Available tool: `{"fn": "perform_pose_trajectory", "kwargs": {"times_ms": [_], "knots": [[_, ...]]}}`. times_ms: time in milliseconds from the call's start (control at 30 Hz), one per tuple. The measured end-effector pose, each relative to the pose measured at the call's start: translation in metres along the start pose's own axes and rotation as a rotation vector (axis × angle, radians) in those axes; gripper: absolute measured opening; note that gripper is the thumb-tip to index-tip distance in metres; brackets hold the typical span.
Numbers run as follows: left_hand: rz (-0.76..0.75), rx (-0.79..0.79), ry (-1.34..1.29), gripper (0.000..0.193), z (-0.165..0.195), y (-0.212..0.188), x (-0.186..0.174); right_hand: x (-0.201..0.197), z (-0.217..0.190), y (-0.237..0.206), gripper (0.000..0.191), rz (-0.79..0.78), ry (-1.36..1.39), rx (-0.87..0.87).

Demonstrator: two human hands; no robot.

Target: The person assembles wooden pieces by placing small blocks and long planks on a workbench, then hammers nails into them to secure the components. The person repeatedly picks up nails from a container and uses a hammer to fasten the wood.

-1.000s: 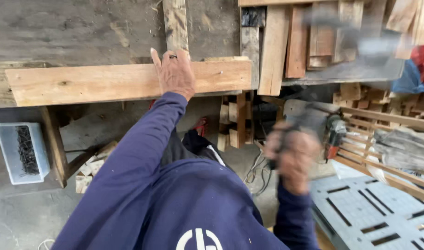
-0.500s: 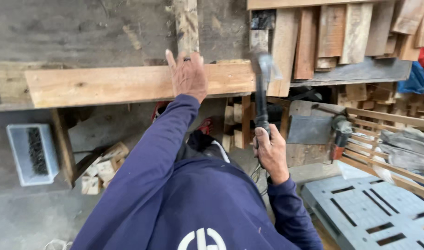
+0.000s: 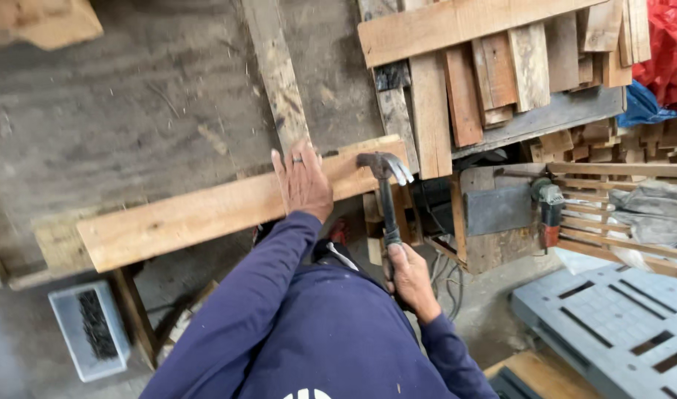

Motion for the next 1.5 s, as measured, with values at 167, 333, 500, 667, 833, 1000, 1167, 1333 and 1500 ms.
{"fn": "perform_pose_trajectory", "kwargs": {"times_ms": [167,333,500,667,833,1000,1167,1333,1500], "knots": [[-0.107,0.036,-0.012,0.033,0.003,-0.002,0.004,-0.019,-0.071,0.027,0.038,0.232,-0.168,-0.348],[-0.085,0.066,0.001,0.034,0.003,-0.003,0.003,-0.086,-0.134,0.088,0.04,0.568,-0.657,-0.518],[0.04,0.129,0.062,0.036,0.004,-0.004,0.002,-0.123,-0.139,0.16,0.055,0.497,-0.923,-0.47],[0.15,0.141,0.065,0.03,-0.009,-0.004,-0.002,-0.094,-0.154,0.143,0.049,0.496,-1.063,-1.137],[0.344,0.191,-0.136,0.035,-0.007,-0.017,-0.02,-0.029,-0.121,0.112,0.018,0.048,-0.617,-0.937],[0.261,-0.15,-0.395,0.018,-0.023,-0.107,-0.038,0.118,-0.038,0.04,0.017,-0.613,-0.732,-0.769],[0.438,-0.299,-0.558,0.024,-0.073,-0.224,-0.11,0.216,0.007,-0.034,0.013,-0.918,-0.88,-0.779],[0.675,-0.579,-0.67,0.024,-0.153,-0.329,-0.172,0.322,0.057,-0.112,0.017,-1.168,-0.882,-0.679],[1.0,-0.741,-0.828,0.021,-0.256,-0.428,-0.219,0.449,0.121,-0.197,0.011,-1.342,-0.918,-0.794]]}}
Point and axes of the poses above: each hand's wrist, its own y-axis towards the middle knuckle, its own x-axis out of the palm, z = x × y, the point moved 9 cm from there along y, towards the middle knuckle, and after that the axes turned 1 degree about -y, right-handed, at the moved point
